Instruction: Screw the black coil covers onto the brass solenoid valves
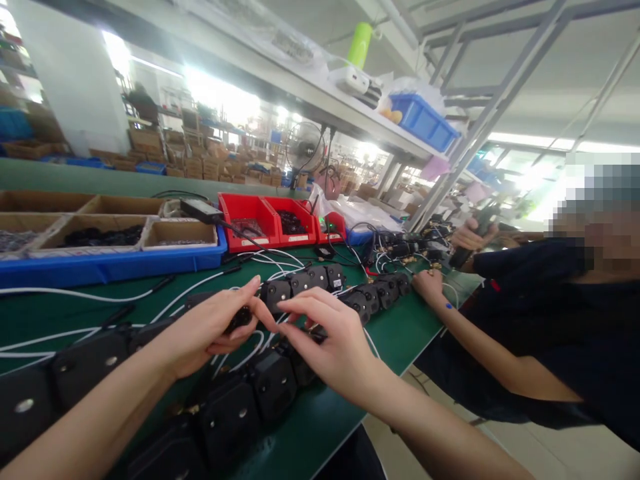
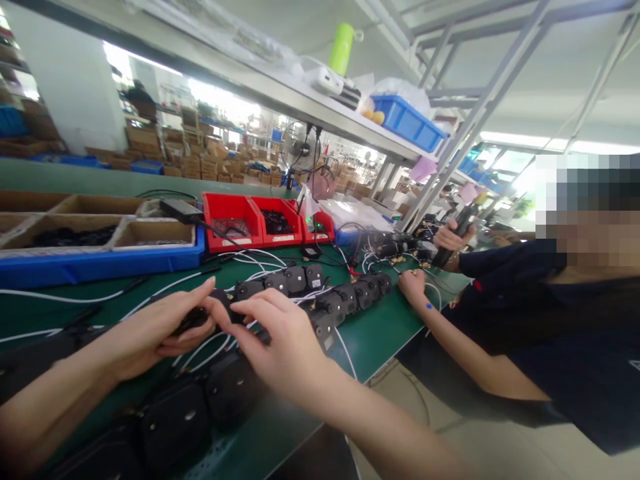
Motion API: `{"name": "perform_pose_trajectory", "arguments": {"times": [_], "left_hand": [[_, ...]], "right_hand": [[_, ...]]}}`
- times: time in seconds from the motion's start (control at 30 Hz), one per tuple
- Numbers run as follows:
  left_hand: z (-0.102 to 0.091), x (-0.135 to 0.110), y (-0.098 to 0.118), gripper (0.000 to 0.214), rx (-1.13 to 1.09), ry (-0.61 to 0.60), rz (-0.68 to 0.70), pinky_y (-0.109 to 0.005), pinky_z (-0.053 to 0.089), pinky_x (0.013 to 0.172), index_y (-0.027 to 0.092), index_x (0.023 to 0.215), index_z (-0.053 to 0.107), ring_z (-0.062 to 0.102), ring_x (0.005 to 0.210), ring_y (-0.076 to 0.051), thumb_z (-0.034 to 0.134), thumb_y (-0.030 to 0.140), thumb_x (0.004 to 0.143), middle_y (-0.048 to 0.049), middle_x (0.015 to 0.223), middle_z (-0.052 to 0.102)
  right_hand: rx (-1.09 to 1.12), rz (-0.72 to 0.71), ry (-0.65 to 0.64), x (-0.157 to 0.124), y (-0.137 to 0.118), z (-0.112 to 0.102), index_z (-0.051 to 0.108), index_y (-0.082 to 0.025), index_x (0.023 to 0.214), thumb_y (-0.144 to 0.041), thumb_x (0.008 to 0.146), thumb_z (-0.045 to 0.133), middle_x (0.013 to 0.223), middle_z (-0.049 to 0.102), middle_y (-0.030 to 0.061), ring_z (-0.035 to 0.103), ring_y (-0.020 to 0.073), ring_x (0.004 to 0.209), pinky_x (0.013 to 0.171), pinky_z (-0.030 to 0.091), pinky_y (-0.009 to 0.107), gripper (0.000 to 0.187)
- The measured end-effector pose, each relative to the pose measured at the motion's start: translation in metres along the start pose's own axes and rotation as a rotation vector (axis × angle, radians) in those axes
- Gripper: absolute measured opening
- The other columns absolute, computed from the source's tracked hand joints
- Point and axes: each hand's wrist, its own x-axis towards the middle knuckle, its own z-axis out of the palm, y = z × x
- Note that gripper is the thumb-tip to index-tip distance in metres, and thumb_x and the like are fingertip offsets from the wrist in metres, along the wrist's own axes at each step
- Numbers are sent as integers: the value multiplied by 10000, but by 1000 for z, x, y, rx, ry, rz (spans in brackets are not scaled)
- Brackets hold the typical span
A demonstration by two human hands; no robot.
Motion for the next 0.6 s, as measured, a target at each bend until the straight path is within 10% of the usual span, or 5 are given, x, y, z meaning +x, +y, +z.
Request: {"name": "perform_pose_trajectory", "arguments": {"times": [0.4,0.6], "left_hand": [[13,-1,-4,687,-91,-11,-19,-191,46,379,214,663,453,145,392,-40,552,893,661,89,454,333],[-16,-4,6,532,542,-2,71,-211,255,481,174,617,706,371,513,-89,629,683,754,21,530,456]], "right_hand": [[3,-80,-112,30,1,25,640,-158,824,-136,906,635,871,623,36,588,143,854,802,502,263,85],[152,119,57,8,-9,-5,633,-170,893,-135,873,662,841,627,-3,603,90,751,698,509,193,50]]}}
